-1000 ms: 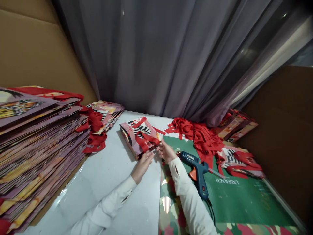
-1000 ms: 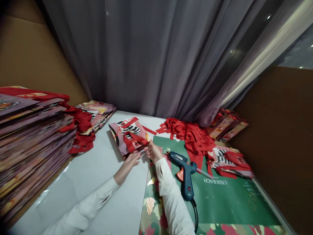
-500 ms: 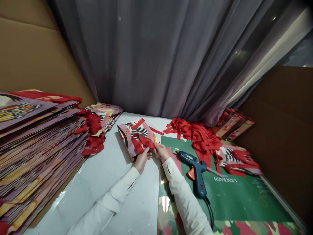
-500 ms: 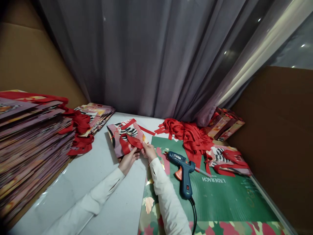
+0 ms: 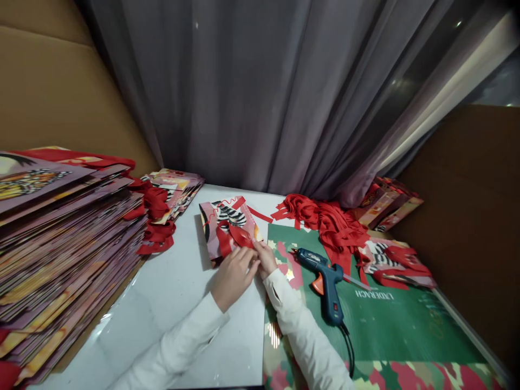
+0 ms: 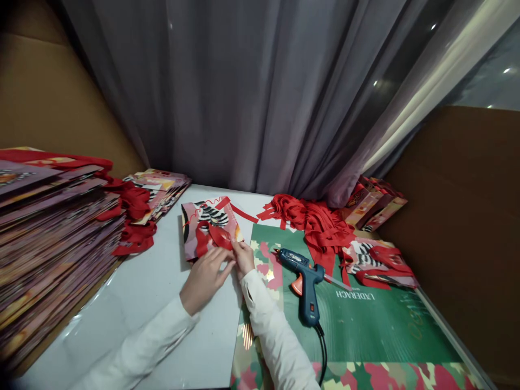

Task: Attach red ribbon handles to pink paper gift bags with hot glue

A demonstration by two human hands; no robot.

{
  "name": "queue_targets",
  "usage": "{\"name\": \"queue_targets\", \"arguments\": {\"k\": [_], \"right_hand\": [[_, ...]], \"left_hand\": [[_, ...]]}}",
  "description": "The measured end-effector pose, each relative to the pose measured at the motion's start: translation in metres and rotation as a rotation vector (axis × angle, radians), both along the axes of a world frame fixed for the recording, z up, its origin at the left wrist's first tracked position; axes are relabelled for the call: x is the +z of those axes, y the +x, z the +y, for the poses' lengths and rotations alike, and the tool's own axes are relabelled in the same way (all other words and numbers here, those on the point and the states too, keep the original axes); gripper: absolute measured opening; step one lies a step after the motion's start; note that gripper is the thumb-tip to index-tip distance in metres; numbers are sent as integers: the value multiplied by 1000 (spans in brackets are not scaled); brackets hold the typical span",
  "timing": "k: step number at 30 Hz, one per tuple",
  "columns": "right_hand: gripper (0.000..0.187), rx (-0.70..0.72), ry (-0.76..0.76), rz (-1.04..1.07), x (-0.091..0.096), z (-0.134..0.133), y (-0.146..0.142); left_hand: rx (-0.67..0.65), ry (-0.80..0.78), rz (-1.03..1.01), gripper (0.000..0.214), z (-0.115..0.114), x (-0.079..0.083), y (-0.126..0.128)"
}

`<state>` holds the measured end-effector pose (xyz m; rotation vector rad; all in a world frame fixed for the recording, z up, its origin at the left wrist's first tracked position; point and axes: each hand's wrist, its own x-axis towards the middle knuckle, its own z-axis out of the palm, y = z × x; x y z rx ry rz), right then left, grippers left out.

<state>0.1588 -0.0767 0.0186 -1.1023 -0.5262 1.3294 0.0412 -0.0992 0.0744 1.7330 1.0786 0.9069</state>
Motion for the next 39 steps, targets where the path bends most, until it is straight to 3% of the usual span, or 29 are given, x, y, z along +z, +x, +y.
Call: {"name": "queue_targets", "arguments": {"k": [2, 4, 6, 11, 20, 25, 29, 31, 34, 36, 39], "right_hand": [[46, 2, 15, -8, 1, -3, -5], [46, 29, 24, -12, 4, -7, -8], [47, 61, 37, -19, 7, -10, -9], [48, 80, 84, -85, 10, -16, -10], [32, 65, 127, -192, 26, -40, 8], [45, 21, 143, -138, 49, -68, 37], [61, -99, 300, -64, 72, -98, 84], [55, -46, 278, -197, 80, -107, 105], [42, -15, 129, -726, 88, -104, 113], [41, -94, 162, -1057, 93, -90, 98], [31, -48, 341, -1214, 98, -62, 60]], "left_hand": [[-10, 362, 312, 28, 5, 12, -3], [-68, 480, 545, 34, 17, 20, -5], [-118, 473, 640, 28, 31, 24, -9], [-157, 444, 659, 11, 53, 25, -21], [-124, 413, 685, 20, 69, 34, -28], [-142, 413, 671, 27, 73, 47, -30], [-145, 414, 640, 26, 80, 61, -33], [-152, 410, 607, 24, 86, 70, -34], [-164, 405, 541, 22, 95, 85, -33], [-169, 400, 494, 22, 101, 94, -33], [-156, 381, 441, 24, 110, 105, -31]]}}
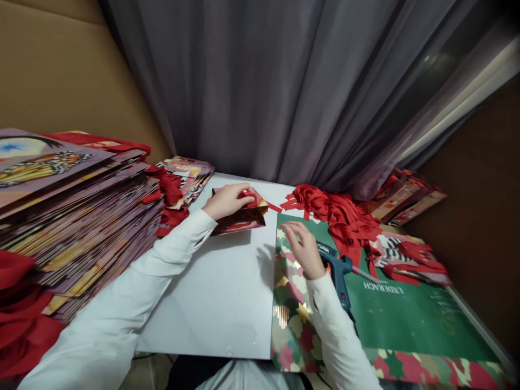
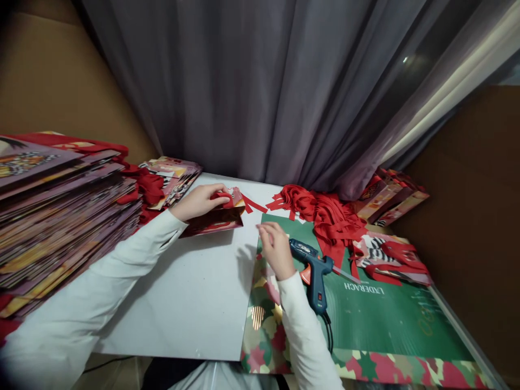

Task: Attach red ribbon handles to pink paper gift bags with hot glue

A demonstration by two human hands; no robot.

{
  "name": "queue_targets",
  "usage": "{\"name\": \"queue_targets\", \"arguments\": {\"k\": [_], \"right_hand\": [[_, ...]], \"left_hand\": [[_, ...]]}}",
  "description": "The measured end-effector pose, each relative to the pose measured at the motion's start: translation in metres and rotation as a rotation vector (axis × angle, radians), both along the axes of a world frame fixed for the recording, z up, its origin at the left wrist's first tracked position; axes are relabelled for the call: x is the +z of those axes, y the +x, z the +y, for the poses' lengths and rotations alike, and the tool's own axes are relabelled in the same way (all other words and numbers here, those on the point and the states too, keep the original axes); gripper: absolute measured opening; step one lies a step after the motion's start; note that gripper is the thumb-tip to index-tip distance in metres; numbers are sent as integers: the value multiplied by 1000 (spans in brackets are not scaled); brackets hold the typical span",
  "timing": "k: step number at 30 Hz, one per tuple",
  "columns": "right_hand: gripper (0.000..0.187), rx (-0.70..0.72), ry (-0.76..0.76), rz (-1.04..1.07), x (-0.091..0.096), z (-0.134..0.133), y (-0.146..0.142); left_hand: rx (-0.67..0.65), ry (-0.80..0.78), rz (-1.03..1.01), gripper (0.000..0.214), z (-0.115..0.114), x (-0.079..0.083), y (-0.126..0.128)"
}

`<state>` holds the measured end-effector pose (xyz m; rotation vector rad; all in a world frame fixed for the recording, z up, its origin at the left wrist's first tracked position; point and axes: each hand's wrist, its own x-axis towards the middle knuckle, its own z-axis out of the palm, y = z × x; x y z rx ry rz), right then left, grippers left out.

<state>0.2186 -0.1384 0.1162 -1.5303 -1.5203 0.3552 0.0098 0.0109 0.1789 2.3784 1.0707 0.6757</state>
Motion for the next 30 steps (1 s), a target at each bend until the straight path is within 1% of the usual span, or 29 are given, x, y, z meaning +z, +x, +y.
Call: {"name": "queue_targets", "arguments": {"k": [1, 2, 5, 9, 12, 15, 20, 25, 30], "right_hand": [[31, 18, 26, -14, 1, 10, -14], [30, 1, 60, -26, 2, 19, -26], [23, -144, 134, -85, 3, 40, -58], [29, -268, 75, -156, 4, 56, -86], [30, -344, 28, -140, 3, 64, -99], [25, -422, 40, -103, 1, 72, -104], [17, -505, 147, -81, -5, 79, -104], [19, -498, 200, -58, -9, 75, -101], [22, -478, 228, -58, -9, 59, -94]], "left_hand": [[12, -13, -8, 24, 2, 3, 0], [26, -27, -14, 24, 4, 5, 0], [40, -37, -18, 20, 8, 9, -1], [40, 14, -16, 18, 10, 12, -3], [28, 9, -32, 18, 10, 11, -1], [22, 1, -44, 18, 9, 10, 2], [37, 16, -56, 17, 9, 8, 4], [33, 10, -61, 19, 8, 6, 4], [49, 36, -38, 20, 7, 4, 6]]}}
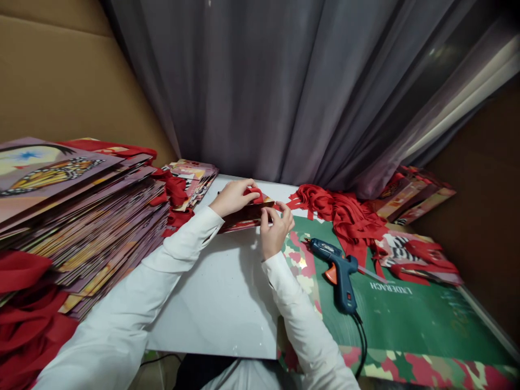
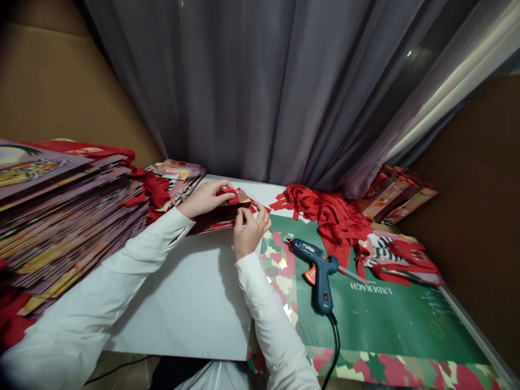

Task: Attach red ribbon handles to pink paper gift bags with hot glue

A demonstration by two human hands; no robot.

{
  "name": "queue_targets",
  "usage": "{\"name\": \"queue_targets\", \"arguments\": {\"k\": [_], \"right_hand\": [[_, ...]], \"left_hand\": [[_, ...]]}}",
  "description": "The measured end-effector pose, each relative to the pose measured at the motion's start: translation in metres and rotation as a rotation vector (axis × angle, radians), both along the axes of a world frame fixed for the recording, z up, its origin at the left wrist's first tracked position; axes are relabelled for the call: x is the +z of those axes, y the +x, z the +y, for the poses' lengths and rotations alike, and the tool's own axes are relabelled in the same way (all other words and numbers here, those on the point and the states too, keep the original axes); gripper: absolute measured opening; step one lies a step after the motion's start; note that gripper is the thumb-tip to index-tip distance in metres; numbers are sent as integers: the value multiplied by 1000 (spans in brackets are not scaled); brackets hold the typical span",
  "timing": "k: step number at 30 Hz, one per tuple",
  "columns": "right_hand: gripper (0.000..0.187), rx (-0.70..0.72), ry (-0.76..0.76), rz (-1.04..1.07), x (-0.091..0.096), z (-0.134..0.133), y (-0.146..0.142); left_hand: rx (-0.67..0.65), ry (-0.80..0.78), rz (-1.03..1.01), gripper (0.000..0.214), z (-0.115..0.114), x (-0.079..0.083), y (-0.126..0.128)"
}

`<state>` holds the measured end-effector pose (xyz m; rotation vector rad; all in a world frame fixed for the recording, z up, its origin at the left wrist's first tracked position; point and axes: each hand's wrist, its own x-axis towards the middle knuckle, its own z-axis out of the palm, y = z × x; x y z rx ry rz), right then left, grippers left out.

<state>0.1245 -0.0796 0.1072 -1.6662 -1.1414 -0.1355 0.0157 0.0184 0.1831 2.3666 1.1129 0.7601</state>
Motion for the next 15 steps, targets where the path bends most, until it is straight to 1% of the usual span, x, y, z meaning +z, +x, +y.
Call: {"name": "queue_targets", "arguments": {"k": [4, 7, 11, 15], "right_hand": [[25, 12, 5, 19, 4, -21, 8], [24, 48, 30, 13, 6, -40, 17], [20, 126, 71, -8, 4, -66, 32], [17, 233, 92, 25, 3, -90, 42]], "left_hand": [[7, -8, 6, 21, -1, -1, 1], [8, -19, -4, 20, -3, 0, 1], [20, -39, 0, 19, -4, 1, 1], [22, -33, 4, 21, -3, 0, 2]]}}
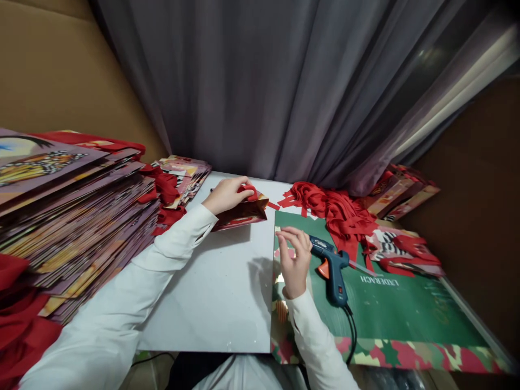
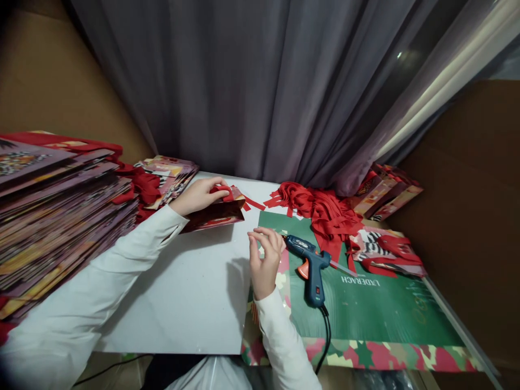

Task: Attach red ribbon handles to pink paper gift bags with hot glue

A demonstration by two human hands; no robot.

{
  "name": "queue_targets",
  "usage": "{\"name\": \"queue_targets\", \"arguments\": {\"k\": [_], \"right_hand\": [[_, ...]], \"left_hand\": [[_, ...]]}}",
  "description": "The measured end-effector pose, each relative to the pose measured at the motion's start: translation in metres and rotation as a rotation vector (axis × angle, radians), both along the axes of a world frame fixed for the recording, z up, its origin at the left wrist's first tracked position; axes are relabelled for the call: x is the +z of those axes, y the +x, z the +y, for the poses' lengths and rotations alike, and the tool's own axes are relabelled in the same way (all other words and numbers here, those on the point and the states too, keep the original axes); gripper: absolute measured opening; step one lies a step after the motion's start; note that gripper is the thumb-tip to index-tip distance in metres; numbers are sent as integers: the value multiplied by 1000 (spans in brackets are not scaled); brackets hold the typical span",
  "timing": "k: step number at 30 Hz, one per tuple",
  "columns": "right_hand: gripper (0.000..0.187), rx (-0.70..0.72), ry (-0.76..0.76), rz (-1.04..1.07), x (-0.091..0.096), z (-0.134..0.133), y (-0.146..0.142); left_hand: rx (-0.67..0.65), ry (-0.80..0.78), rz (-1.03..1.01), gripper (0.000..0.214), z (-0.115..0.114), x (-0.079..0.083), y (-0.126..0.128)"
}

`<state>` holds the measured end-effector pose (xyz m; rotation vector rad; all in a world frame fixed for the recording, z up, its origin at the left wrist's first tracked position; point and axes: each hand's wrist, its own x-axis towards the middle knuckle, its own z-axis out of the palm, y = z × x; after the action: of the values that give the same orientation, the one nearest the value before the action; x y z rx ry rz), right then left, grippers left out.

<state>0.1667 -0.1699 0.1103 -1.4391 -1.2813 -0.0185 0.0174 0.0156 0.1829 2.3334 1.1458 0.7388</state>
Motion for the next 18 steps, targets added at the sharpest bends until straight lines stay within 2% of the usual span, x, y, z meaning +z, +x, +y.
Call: {"name": "queue_targets", "arguments": {"k": [6, 12, 16, 18], "right_hand": [[18, 109, -29, 139, 4, -25, 13], [16, 157, -33, 342, 12, -41, 19], [49, 130, -31, 586, 7, -48, 32], [55, 78, -71, 659, 0, -55, 47]], "left_hand": [[-23, 11, 4, 24, 2, 0, 1], [-29, 7, 29, 26, 1, 4, -1], [-34, 23, 24, 26, 1, 5, -1], [-31, 29, 24, 27, 1, 4, -1]]}}
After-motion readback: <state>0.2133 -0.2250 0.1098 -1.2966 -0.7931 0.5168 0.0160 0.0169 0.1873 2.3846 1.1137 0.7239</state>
